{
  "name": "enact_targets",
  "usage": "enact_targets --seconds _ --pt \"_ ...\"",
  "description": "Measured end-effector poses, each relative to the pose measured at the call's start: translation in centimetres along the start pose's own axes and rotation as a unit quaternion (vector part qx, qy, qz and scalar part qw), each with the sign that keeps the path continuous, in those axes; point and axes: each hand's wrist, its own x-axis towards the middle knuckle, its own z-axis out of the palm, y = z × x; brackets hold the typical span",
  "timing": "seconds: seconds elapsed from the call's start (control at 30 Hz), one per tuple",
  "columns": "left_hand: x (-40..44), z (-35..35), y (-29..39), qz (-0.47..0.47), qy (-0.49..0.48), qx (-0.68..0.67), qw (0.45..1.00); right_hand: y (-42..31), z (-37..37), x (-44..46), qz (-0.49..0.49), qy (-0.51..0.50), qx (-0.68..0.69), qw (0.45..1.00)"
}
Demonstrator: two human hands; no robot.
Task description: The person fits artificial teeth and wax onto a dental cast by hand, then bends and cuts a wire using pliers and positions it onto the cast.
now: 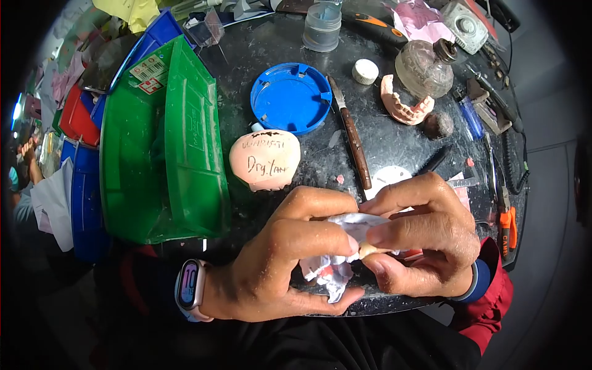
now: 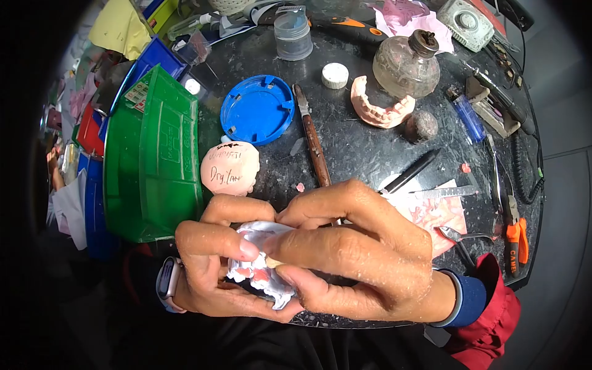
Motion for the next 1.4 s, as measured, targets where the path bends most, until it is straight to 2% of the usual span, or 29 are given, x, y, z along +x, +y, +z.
enact_targets --seconds 0.43,0.67,1.0,1.3,1.4 --pt "-0.24 0.39 -0.27 0.013 0.018 -0.051 0.998 -0.53 0.28 -0.31 0.038 -0.006 0.035 0.999" --pt "-0.47 0.4 -0.42 0.008 0.012 -0.059 0.998 -0.23 -0.44 -0.03 -0.009 -0.047 -0.014 0.999" --pt "-0.16 0.06 0.13 -0.015 0.016 -0.047 0.999 -0.03 0.11 -0.16 -0.016 -0.012 -0.002 1.0" --pt "-0.25 0.09 0.04 0.004 0.027 -0.052 0.998 -0.41 -0.22 -0.27 0.005 -0.008 -0.009 1.0" --pt "-0.25 0.4 -0.37 0.035 0.051 -0.083 0.995 -0.42 -0.11 -0.29 0.006 0.014 0.005 1.0"
